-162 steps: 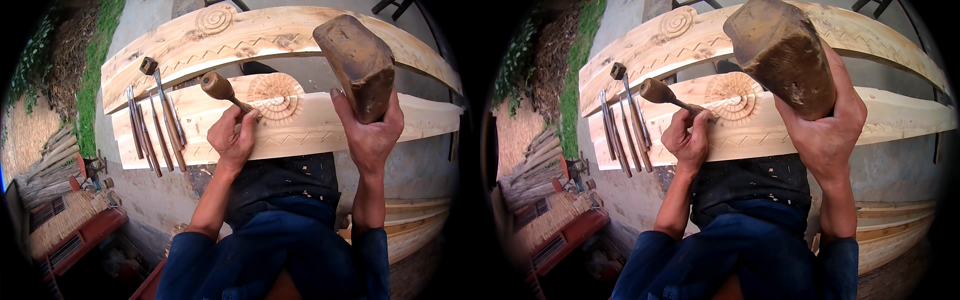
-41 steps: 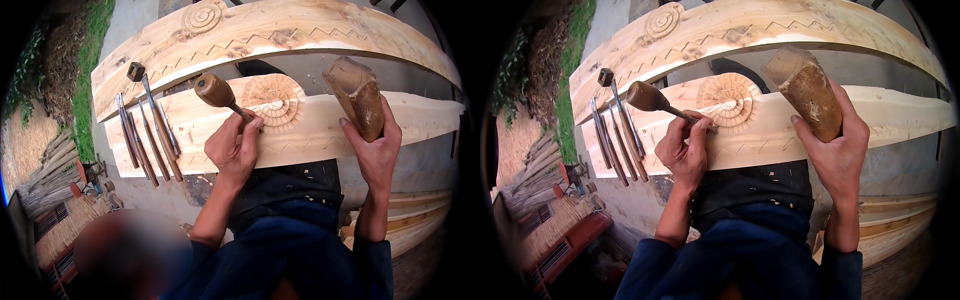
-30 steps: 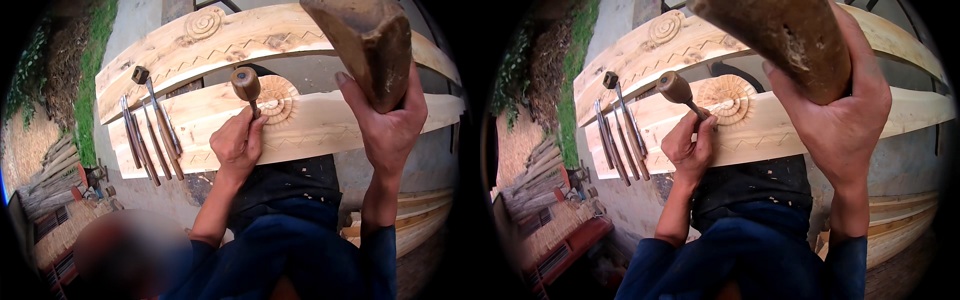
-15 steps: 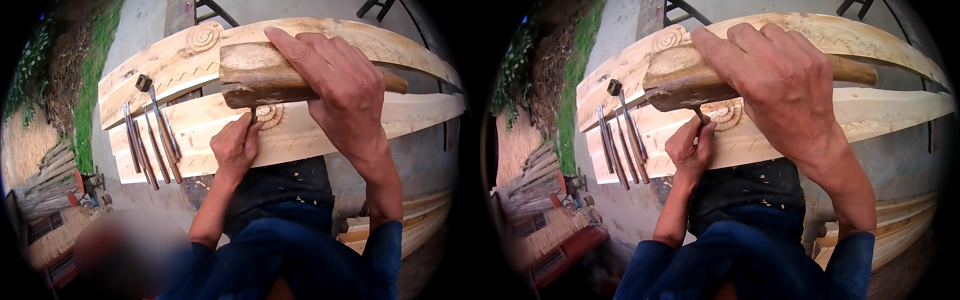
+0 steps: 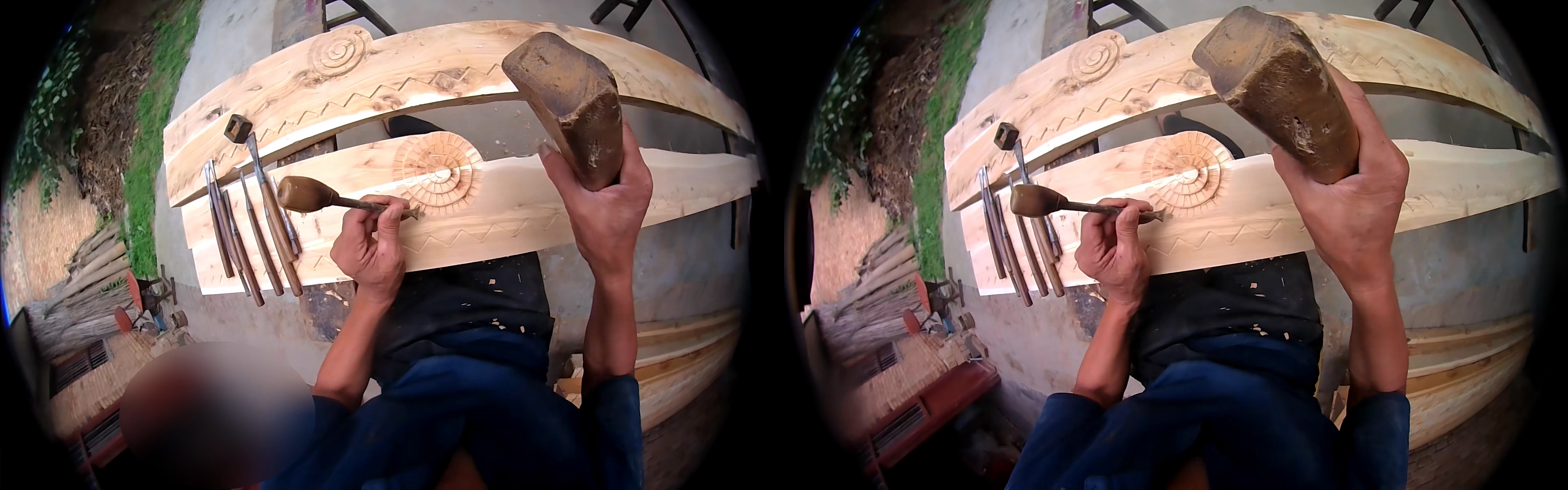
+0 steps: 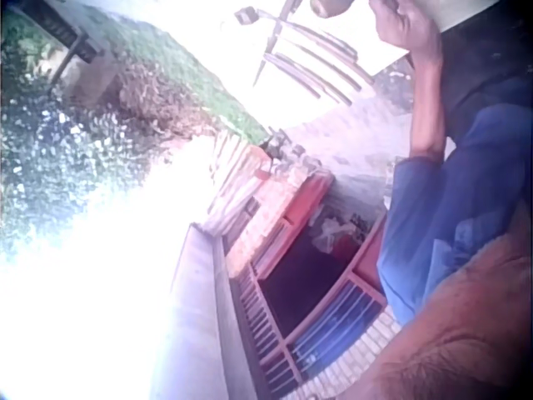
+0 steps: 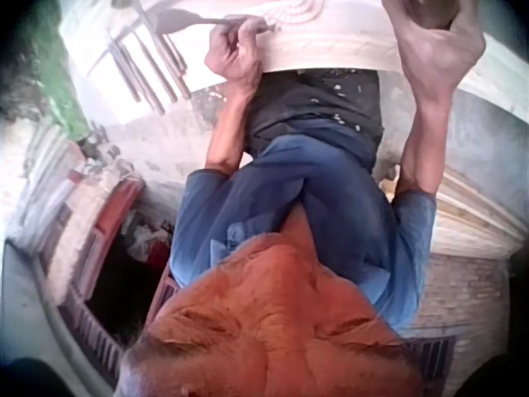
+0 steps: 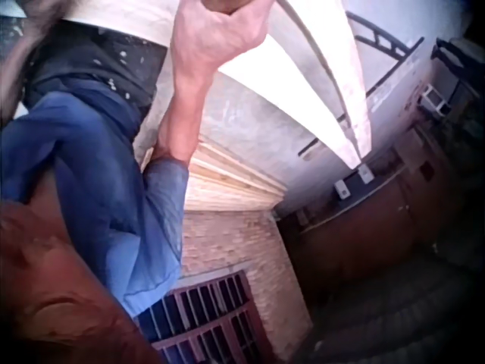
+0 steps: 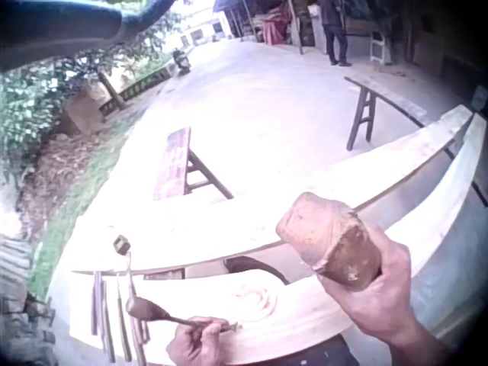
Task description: The person is carving a decorative circular pattern into a wooden plank using a chisel and striking it with a wooden mallet.
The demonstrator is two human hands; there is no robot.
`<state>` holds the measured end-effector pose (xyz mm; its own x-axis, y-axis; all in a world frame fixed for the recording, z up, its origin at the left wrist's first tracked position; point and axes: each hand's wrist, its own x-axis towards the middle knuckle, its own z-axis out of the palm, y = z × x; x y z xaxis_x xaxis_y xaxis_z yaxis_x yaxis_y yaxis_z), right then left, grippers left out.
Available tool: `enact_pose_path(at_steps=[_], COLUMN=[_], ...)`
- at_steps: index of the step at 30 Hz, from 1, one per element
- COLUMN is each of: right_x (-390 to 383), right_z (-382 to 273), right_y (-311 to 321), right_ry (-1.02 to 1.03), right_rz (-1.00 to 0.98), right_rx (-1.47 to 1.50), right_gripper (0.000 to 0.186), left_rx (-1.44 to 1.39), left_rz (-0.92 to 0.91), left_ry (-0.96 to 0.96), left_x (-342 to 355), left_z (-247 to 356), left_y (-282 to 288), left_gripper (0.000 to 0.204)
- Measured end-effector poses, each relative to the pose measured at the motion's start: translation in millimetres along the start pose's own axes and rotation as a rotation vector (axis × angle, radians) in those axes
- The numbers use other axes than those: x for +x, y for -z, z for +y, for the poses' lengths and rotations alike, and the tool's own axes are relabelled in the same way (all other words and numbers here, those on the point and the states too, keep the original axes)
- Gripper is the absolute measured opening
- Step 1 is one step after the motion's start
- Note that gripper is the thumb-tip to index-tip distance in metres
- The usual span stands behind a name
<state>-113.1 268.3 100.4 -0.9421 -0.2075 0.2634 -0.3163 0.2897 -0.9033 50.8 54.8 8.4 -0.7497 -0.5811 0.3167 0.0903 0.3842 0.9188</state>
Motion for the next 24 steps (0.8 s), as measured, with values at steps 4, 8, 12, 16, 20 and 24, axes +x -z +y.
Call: enact_pose_path(at_steps=[4, 8, 12, 16, 20, 24], right_x=[1, 1, 2, 2, 3, 3], right_z=[-2, -1, 1, 2, 3, 2], right_y=[-1, -3, -4, -3, -5, -6], right_ry=[0.064, 0.071, 0.062, 0.062, 0.073, 0.078], right_rz=[-0.041, -0.05, -0.058, -0.059, -0.063, -0.068], right_rx=[-0.046, -0.065, -0.063, -0.083, -0.075, -0.077], right_gripper=[0.055, 0.055, 0.055, 0.055, 0.054, 0.056], left_rx=[0.046, 0.093, 0.108, 0.11, 0.108, 0.1], left_rz=[-0.027, -0.018, 0.017, 0.0, -0.008, -0.008], left_ry=[-0.012, -0.008, 0.001, 0.006, -0.018, -0.012], left_x=[2, 5, 5, 7, 7, 7], left_z=[-4, -2, -4, -3, -5, -5], left_y=[-10, -12, -14, -15, -14, -15], left_gripper=[0.013, 0.013, 0.013, 0.013, 0.014, 0.014])
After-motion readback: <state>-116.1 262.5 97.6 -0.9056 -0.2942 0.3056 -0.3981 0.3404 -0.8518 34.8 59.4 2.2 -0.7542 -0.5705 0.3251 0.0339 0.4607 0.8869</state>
